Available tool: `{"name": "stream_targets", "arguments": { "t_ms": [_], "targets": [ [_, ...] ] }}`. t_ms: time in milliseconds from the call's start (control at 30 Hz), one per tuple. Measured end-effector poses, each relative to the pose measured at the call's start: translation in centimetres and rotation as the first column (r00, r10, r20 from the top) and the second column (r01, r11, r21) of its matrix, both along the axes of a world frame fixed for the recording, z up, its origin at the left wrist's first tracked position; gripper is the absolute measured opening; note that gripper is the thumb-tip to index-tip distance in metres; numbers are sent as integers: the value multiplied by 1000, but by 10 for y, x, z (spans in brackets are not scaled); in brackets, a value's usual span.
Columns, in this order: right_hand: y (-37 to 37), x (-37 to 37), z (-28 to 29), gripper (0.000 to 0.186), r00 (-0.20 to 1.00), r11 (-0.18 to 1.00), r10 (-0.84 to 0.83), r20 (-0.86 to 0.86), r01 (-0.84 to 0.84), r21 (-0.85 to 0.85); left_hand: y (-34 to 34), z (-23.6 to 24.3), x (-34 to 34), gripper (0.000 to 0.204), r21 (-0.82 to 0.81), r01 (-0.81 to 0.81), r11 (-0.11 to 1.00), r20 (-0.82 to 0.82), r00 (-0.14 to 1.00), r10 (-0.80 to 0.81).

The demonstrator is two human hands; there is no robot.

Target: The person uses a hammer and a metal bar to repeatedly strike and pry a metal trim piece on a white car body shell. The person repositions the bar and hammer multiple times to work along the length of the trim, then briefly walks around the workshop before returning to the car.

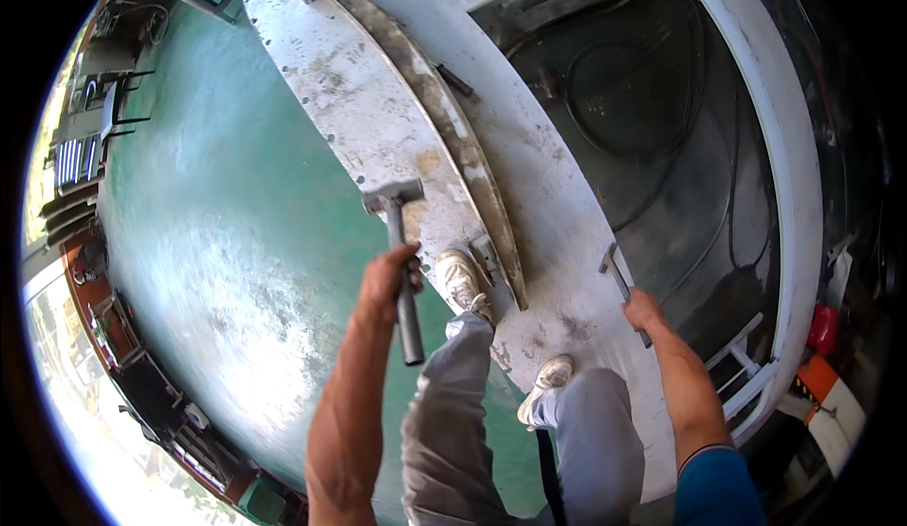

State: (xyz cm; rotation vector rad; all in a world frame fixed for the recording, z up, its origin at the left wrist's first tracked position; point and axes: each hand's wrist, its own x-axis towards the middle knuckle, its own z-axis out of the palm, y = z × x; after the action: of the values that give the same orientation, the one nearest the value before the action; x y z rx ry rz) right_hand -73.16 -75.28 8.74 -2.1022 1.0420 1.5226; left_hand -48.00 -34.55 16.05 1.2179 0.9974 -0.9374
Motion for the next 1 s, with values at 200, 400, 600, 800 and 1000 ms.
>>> {"name": "stream_targets", "arguments": {
  "t_ms": [200,400,600,800,1000],
  "targets": [
    [3,-5,51,39,900,918,-396,184,390,71,37,46,-35,15,10,5,1000,-148,989,-4],
    [18,50,58,37,833,855,-516,202,485,183,47,18,-61,21,193,249,949,-265,945,-194],
    [71,105,108,24,632,581,-774,33,689,434,16,-13,-102,19,231,-18,973,-300,950,89],
    [130,101,110,28,607,536,-787,-113,763,362,9,-60,-119,16,144,55,988,-360,933,1],
    [178,101,106,27,605,533,-777,-173,780,328,-8,-76,-130,17,94,105,990,-360,931,-65]
  ]
}}
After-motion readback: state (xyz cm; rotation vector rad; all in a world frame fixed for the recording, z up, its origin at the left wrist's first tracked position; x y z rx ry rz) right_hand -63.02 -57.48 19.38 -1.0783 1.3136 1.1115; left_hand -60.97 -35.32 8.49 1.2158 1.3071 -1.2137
